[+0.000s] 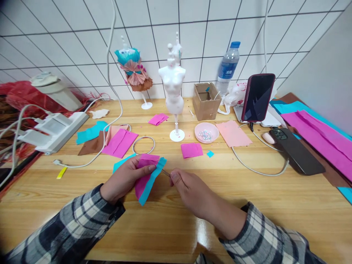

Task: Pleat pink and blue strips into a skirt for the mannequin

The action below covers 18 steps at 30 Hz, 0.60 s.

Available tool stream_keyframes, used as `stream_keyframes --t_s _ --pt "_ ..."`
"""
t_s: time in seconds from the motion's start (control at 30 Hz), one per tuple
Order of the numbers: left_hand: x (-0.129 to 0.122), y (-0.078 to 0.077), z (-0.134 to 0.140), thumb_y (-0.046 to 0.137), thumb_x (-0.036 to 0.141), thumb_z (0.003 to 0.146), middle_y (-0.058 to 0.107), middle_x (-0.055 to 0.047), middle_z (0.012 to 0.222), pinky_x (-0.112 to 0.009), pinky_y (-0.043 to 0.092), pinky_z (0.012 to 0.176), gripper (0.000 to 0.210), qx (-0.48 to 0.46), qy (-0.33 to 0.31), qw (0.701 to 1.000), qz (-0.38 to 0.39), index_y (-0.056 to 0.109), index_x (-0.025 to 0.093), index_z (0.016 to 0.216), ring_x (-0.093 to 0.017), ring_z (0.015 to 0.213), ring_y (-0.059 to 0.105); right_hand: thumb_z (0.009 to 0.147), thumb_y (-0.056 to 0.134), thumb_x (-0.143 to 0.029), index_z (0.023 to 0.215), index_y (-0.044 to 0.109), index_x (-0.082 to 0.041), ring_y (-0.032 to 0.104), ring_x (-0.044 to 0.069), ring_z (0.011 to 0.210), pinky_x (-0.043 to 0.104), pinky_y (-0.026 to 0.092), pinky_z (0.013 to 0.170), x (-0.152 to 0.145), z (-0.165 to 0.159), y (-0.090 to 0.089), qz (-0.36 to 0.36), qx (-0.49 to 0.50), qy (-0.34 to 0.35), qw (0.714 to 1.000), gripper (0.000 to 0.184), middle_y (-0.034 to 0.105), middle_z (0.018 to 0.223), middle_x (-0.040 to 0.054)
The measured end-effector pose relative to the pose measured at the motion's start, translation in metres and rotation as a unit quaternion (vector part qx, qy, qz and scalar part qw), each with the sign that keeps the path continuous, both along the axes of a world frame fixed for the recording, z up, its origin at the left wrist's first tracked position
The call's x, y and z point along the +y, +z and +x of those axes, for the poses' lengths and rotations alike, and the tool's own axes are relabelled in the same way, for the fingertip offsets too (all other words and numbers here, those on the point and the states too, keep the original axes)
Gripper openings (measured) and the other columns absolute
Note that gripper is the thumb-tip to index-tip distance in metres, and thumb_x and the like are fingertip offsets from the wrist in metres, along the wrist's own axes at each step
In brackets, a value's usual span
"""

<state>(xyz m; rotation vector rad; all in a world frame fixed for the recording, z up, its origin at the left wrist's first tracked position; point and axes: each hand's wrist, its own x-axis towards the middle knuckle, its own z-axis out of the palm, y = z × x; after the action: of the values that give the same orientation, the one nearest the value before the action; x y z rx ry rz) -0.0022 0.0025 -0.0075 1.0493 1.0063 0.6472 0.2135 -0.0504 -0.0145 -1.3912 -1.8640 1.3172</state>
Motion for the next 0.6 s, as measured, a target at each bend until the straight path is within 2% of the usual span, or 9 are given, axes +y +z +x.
stream_keyframes --t_s 0.33,0.6 --pt "-0.0029 0.004 0.0044 0.08 0.037 0.074 0.077 -0.004 0.096 -0.027 0.052 0.073 0.031 0.053 -0.02 0.998 0.024 0.071 0.017 0.097 -0.018 0.082 0.069 0.102 0.016 -0.053 0.083 0.047 -0.024 0.052 0.018 0.074 0.034 0.043 0.071 0.0014 0.0 -0.0028 0.018 -0.009 0.025 0.999 0.046 0.055 0.078 0.0009" --pt "-0.002 0.0019 0.0032 0.079 0.036 0.073 0.077 -0.004 0.096 -0.027 0.052 0.074 0.032 0.088 -0.028 0.994 0.054 0.07 0.017 0.097 -0.018 0.083 0.069 0.101 0.019 -0.052 0.08 0.043 -0.024 0.051 0.019 0.072 0.034 0.042 0.069 0.0019 0.0001 -0.0042 0.021 -0.023 0.033 0.999 0.043 0.054 0.076 0.0012"
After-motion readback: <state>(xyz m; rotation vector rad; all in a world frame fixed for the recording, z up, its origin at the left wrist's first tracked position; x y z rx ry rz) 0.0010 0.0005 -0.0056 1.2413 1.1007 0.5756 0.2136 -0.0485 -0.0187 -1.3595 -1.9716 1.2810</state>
